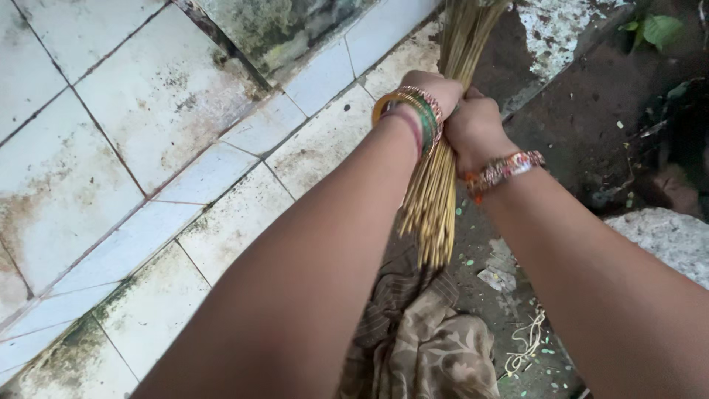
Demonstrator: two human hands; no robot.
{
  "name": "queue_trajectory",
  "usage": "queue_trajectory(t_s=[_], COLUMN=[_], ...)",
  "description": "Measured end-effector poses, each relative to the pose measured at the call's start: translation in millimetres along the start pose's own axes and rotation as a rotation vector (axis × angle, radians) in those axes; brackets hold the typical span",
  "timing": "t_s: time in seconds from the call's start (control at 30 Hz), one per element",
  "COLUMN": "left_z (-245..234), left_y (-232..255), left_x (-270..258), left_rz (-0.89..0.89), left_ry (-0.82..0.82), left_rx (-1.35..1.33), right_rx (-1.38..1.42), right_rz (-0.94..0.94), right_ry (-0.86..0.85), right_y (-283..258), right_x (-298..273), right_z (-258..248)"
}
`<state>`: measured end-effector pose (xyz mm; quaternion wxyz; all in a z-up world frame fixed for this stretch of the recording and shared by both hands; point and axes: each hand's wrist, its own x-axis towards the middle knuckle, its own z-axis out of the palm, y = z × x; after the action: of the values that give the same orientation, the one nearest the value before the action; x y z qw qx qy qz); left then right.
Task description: The person gathers a bundle of long, thin sticks by hand and aligns them into a broom head.
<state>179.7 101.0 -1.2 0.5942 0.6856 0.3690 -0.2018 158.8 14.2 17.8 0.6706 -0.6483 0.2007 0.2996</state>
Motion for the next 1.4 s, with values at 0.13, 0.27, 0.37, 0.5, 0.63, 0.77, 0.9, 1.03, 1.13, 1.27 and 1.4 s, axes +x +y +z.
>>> queue_trajectory(t_s=[0.13, 0.27, 0.37, 0.5, 0.63, 0.77, 0.9, 1.03, 1.13, 1.27, 1.4], left_z=[21, 17, 14, 33, 68, 76, 51, 52, 68, 63, 32], left_y=[-15, -29, -37, -50, -66, -69, -70, -84, -94, -93, -96], left_x=[13, -3, -20, -17, -15, -43, -65, -57, -53, -77, -105], left_rz=[0.025, 0.147, 0.173, 0.098, 0.088, 0.132, 0.172, 0.07, 0.108, 0.125, 0.15], left_ry=[-0.077, -0.142, -0.11, -0.047, -0.145, -0.234, -0.155, -0.063, -0.139, -0.237, -0.212], left_rx=[0.092, 0.054, -0.003, 0.029, 0.042, 0.072, -0.006, -0.065, -0.011, 0.044, -0.135], right_rx=[0.18, 0.231, 0.024, 0.003, 0.041, 0.206, 0.13, -0.194, -0.071, 0.02, -0.34], right_rz=[0.182, -0.027, -0.174, 0.012, 0.053, 0.03, -0.068, 0.038, 0.104, 0.122, -0.049], right_ry=[0.144, 0.254, 0.234, 0.122, 0.263, 0.424, 0.257, 0.189, 0.281, 0.462, 0.415], right_y=[8, 22, 29, 34, 58, 57, 53, 58, 67, 60, 63], right_x=[-2, -41, -57, -40, -51, -80, -91, -74, -83, -121, -138], right_z=[-4, 2, 0, -23, -47, -46, -41, -44, -52, -39, -23])
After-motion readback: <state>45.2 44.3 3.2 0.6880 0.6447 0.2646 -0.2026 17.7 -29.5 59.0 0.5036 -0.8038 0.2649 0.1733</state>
